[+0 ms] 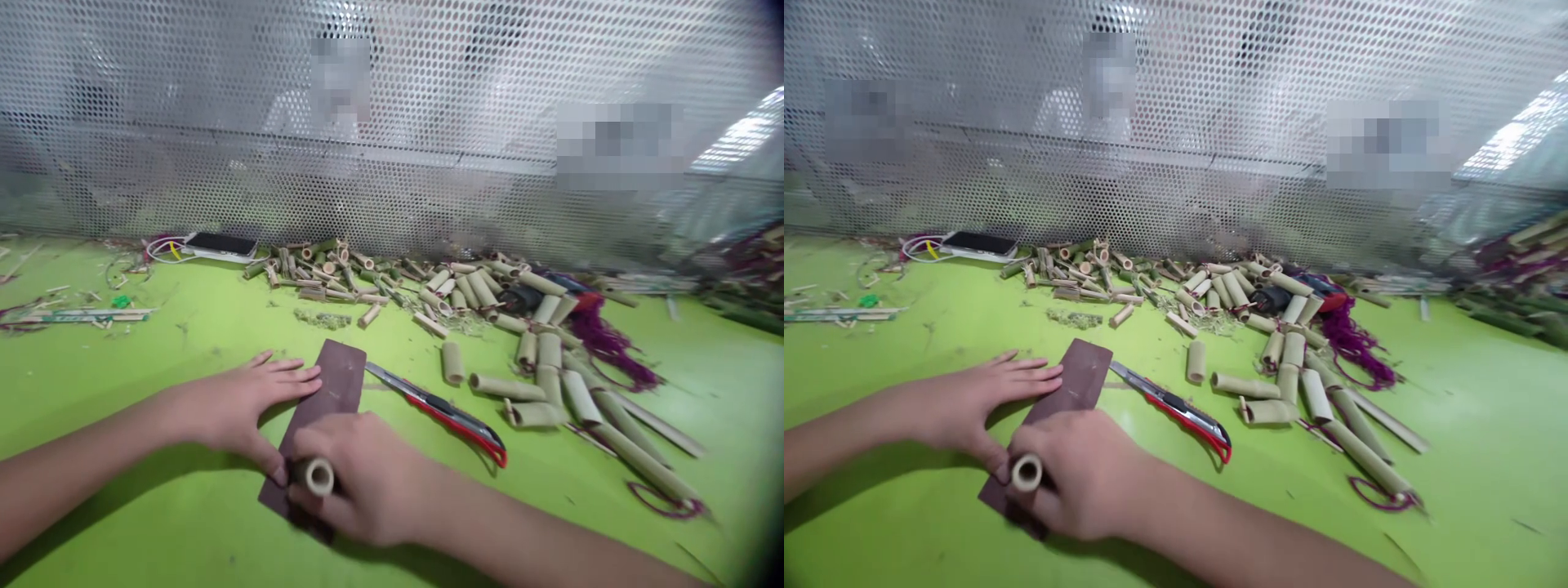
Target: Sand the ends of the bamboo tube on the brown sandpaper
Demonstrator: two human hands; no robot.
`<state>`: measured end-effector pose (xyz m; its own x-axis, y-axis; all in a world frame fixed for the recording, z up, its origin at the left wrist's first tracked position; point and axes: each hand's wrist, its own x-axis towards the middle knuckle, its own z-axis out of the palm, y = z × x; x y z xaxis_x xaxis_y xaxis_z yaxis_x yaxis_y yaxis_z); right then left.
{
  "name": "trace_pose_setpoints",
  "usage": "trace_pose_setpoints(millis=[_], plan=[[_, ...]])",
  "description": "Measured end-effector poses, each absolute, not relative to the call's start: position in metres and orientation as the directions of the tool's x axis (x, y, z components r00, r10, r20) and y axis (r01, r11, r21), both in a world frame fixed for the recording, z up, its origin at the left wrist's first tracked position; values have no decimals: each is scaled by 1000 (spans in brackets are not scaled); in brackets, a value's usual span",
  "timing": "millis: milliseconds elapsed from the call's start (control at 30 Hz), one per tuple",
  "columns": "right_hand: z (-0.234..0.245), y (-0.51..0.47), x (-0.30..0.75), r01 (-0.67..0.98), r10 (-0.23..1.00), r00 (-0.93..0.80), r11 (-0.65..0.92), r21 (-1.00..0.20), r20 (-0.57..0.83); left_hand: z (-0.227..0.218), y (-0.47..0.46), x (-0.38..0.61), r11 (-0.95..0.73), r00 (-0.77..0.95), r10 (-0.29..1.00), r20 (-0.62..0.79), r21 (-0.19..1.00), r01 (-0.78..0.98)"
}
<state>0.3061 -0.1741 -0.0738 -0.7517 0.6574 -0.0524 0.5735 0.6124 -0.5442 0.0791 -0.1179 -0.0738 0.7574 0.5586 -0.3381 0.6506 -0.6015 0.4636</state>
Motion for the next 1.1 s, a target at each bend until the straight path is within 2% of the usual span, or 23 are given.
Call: trace_pose_setpoints(millis=[100,133,200,267,300,400,467,567,700,733,833,867,1000,1033,1100], plan=[[-77,-170,309,714,799,-601,545,-440,12,-71,-119,80,-568,732,575,-366,465,679],[-78,-169,310,738,809,-587,549,-391,28,-70,-120,81,-559,726,578,-373,468,685],[-79,-170,309,677,721,-693,658,-329,15,-69,-120,81,-557,726,577,-374,470,685],[-77,-172,309,558,585,-811,764,-324,-16,-70,-120,82,-565,731,578,-362,470,679],[-76,-172,309,545,570,-821,775,-321,-19,-70,-120,81,-569,733,576,-362,467,677],[-71,-172,309,675,703,-711,682,-280,-3,-71,-119,80,-575,736,572,-362,463,674],[-70,-172,309,667,693,-721,686,-290,-16,-72,-119,80,-578,740,570,-358,465,670],[-71,-171,309,533,565,-825,760,-373,-28,-71,-119,80,-584,744,568,-353,464,666],[-73,-166,309,708,764,-645,601,-371,9,-70,-120,80,-587,738,565,-370,449,674],[-72,-166,309,710,762,-648,605,-360,3,-71,-120,80,-583,734,566,-376,447,679],[-70,-169,307,561,590,-806,737,-376,-46,-71,-120,80,-583,736,569,-366,451,676],[-69,-170,307,547,572,-819,750,-373,-51,-72,-120,80,-586,739,570,-358,454,672],[-63,-170,308,708,727,-686,657,-261,-32,-71,-119,81,-592,747,563,-354,459,663],[-63,-170,308,688,705,-708,676,-263,-39,-70,-119,81,-592,747,560,-358,458,663],[-63,-171,308,573,586,-808,756,-317,-63,-70,-119,81,-590,745,561,-359,458,665]])
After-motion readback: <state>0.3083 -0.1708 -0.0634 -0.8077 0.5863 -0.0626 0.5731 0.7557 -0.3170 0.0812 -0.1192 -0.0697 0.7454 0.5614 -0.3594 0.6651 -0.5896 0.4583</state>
